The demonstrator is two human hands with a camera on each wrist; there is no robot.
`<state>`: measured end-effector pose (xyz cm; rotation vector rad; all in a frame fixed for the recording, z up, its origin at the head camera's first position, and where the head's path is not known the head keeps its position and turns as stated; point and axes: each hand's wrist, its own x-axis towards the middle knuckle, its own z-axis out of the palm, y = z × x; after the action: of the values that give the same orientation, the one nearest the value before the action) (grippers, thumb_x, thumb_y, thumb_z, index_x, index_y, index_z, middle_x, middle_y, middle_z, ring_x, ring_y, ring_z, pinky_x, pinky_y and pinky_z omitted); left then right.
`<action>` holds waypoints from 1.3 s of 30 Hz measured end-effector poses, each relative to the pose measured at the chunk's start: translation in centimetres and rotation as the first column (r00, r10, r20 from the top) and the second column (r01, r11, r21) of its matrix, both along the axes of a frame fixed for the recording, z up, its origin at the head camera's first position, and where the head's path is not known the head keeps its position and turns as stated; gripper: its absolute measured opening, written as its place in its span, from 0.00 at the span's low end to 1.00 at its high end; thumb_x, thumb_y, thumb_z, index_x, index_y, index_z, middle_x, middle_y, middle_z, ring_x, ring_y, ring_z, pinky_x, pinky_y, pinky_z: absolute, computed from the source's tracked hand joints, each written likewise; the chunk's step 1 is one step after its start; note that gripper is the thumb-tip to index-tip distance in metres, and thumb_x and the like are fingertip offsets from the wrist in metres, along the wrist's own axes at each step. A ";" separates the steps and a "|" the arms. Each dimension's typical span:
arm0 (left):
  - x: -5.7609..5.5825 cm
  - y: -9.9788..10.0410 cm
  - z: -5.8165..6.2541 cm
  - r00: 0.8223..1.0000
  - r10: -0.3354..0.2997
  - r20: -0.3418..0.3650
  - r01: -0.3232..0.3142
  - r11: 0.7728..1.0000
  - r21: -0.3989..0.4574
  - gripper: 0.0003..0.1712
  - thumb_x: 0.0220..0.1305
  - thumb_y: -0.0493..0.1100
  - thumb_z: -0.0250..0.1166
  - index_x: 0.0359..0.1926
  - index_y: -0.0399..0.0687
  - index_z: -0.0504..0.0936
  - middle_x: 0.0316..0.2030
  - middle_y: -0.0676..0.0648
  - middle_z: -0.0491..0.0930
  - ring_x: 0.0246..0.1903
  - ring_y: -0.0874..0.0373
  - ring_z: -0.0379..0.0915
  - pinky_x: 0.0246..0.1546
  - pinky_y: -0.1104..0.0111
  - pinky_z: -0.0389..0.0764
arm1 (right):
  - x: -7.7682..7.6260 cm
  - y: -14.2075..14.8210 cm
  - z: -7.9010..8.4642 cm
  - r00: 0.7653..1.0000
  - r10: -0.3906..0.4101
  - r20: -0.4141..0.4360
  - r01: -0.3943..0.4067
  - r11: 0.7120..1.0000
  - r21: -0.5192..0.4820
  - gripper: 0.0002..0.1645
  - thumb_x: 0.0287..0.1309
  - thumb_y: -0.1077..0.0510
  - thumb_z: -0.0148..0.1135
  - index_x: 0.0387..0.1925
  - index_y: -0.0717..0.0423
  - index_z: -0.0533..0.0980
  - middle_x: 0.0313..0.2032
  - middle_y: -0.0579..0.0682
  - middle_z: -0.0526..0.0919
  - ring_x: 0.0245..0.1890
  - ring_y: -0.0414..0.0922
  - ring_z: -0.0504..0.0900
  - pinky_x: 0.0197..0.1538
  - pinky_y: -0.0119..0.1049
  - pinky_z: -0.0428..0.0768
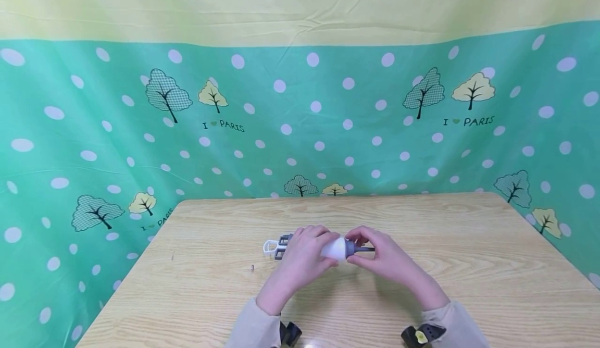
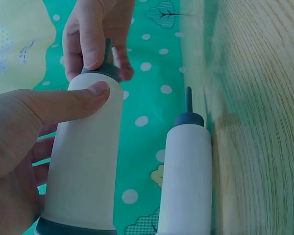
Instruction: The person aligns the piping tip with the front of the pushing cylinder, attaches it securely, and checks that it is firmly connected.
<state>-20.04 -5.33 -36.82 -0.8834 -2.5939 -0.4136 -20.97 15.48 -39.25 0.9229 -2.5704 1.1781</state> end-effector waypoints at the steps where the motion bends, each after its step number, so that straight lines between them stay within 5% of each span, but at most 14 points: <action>1: 0.0 0.0 0.0 1.000 0.000 -0.001 0.000 1.000 -0.001 0.27 0.42 0.52 0.73 0.47 0.54 0.80 0.41 0.54 0.80 0.41 0.59 0.74 0.42 0.66 0.71 | 0.0 0.0 0.0 1.000 0.006 -0.015 -0.006 1.000 -0.003 0.21 0.50 0.47 0.64 0.46 0.46 0.72 0.39 0.36 0.78 0.37 0.34 0.76 0.42 0.36 0.79; 14: 0.0 0.2 -0.4 0.999 0.018 -0.041 -0.018 1.000 -0.010 0.28 0.40 0.52 0.73 0.47 0.55 0.80 0.42 0.56 0.80 0.42 0.59 0.74 0.43 0.66 0.72 | -0.3 0.0 -0.2 0.993 0.011 -0.115 -0.008 1.000 0.028 0.18 0.52 0.52 0.63 0.43 0.52 0.70 0.34 0.37 0.78 0.36 0.35 0.77 0.42 0.39 0.78; 23: 0.2 0.5 -1.0 0.998 0.063 -0.021 -0.062 0.997 0.044 0.27 0.36 0.54 0.75 0.43 0.55 0.82 0.38 0.55 0.81 0.38 0.59 0.75 0.38 0.67 0.71 | -0.2 0.0 -0.1 1.000 0.011 0.021 -0.011 1.000 0.022 0.15 0.54 0.50 0.60 0.42 0.51 0.71 0.37 0.40 0.79 0.39 0.39 0.77 0.45 0.40 0.78; 29: 0.2 0.5 -2.0 0.998 0.070 0.002 -0.070 0.997 0.022 0.27 0.34 0.55 0.75 0.41 0.56 0.82 0.36 0.55 0.81 0.36 0.60 0.75 0.36 0.68 0.71 | 0.0 0.3 -0.6 0.984 0.053 0.169 -0.059 0.998 0.033 0.17 0.54 0.48 0.60 0.41 0.52 0.71 0.36 0.42 0.78 0.39 0.40 0.77 0.44 0.38 0.78; 39: 0.2 0.6 -3.3 0.996 0.033 0.088 -0.033 0.999 -0.006 0.28 0.33 0.55 0.76 0.41 0.54 0.82 0.35 0.55 0.81 0.33 0.62 0.75 0.33 0.72 0.72 | 0.5 0.4 -1.7 0.973 0.038 0.226 -0.056 0.996 0.076 0.15 0.52 0.49 0.62 0.39 0.48 0.71 0.34 0.40 0.78 0.38 0.38 0.77 0.42 0.31 0.77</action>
<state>-19.82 -4.74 -40.09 -0.8408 -2.6871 -0.4468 -20.48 15.86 -40.93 0.9203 -2.8078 1.2650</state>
